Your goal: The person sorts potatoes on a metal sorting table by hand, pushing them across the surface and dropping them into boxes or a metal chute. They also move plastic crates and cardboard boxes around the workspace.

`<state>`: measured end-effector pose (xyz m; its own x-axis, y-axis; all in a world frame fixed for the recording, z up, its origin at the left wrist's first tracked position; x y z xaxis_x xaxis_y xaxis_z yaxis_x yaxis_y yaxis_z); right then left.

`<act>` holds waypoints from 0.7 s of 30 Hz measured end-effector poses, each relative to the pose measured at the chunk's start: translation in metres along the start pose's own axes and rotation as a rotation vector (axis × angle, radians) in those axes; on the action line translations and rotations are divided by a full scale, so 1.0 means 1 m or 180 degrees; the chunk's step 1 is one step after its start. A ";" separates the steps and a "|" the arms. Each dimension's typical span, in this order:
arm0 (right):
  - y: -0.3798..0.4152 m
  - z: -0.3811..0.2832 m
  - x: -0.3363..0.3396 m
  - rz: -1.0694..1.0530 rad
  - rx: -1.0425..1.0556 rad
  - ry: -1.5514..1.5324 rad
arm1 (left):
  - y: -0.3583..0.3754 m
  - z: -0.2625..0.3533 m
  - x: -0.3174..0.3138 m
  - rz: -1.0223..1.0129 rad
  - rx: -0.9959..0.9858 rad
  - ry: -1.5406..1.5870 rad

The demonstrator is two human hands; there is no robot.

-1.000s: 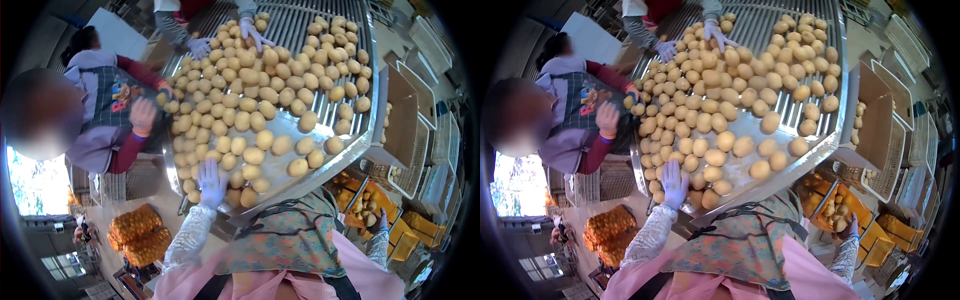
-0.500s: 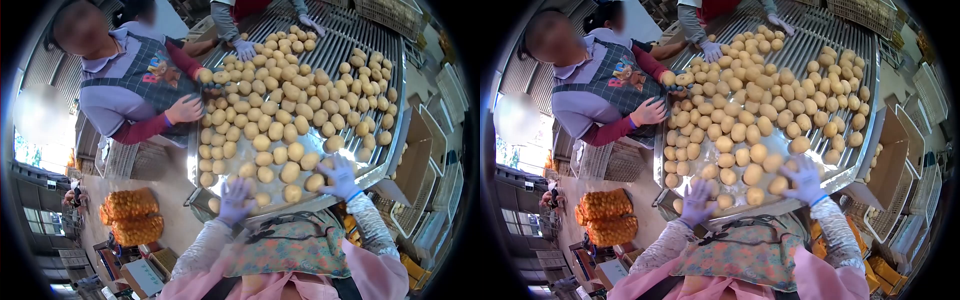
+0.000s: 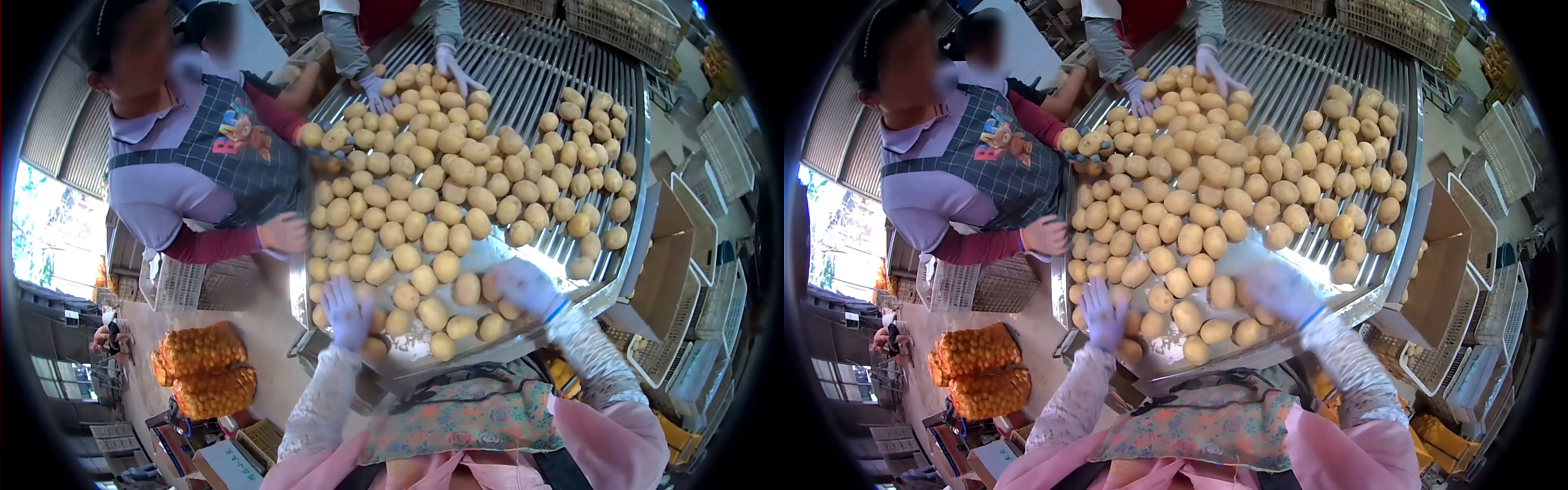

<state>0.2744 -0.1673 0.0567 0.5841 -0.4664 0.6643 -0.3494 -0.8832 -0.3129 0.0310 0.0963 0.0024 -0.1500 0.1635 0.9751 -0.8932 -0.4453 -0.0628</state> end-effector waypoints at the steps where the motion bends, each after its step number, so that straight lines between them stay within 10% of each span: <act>1: -0.001 0.023 0.033 0.0578 -0.0292 0.0441 | -0.018 -0.011 0.003 0.0338 0.0559 0.0143; 2: -0.003 0.046 0.061 0.1104 -0.0434 0.1536 | -0.030 -0.024 0.001 0.0672 0.1122 0.0281; 4: -0.030 0.094 0.080 0.0853 -0.0937 0.1551 | -0.056 0.012 -0.043 0.1484 -0.0925 -0.2327; 6: -0.052 0.097 0.067 0.0561 -0.1725 0.1132 | -0.087 0.060 -0.044 0.0356 0.0717 -0.0029; 9: -0.057 0.084 0.044 0.0025 -0.2344 0.2257 | -0.084 0.124 -0.029 -0.0512 0.0615 -0.0201; 13: 0.004 0.087 0.023 0.0739 -0.1798 0.1148 | 0.009 0.167 -0.020 -0.0435 -0.1395 0.0767; 17: 0.050 0.069 0.022 0.0395 -0.2170 0.0812 | 0.048 0.105 -0.010 -0.1155 -0.1203 0.0919; 21: 0.045 0.066 0.020 0.0291 -0.2024 -0.0094 | 0.017 0.049 0.004 -0.0190 -0.0422 0.0070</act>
<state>0.3182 -0.2196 0.0109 0.5481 -0.5477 0.6322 -0.7597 -0.6422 0.1023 0.0360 0.0464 0.0160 -0.1029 0.2061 0.9731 -0.9488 -0.3141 -0.0338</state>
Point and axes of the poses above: each hand's wrist, its own y-axis away from the middle knuckle, its own x-axis out of the back of the hand, z = x × y, the point moved 7 cm from there along -y, towards the middle knuckle, and after that the axes turned 1 degree about x, right-handed, at the moved point
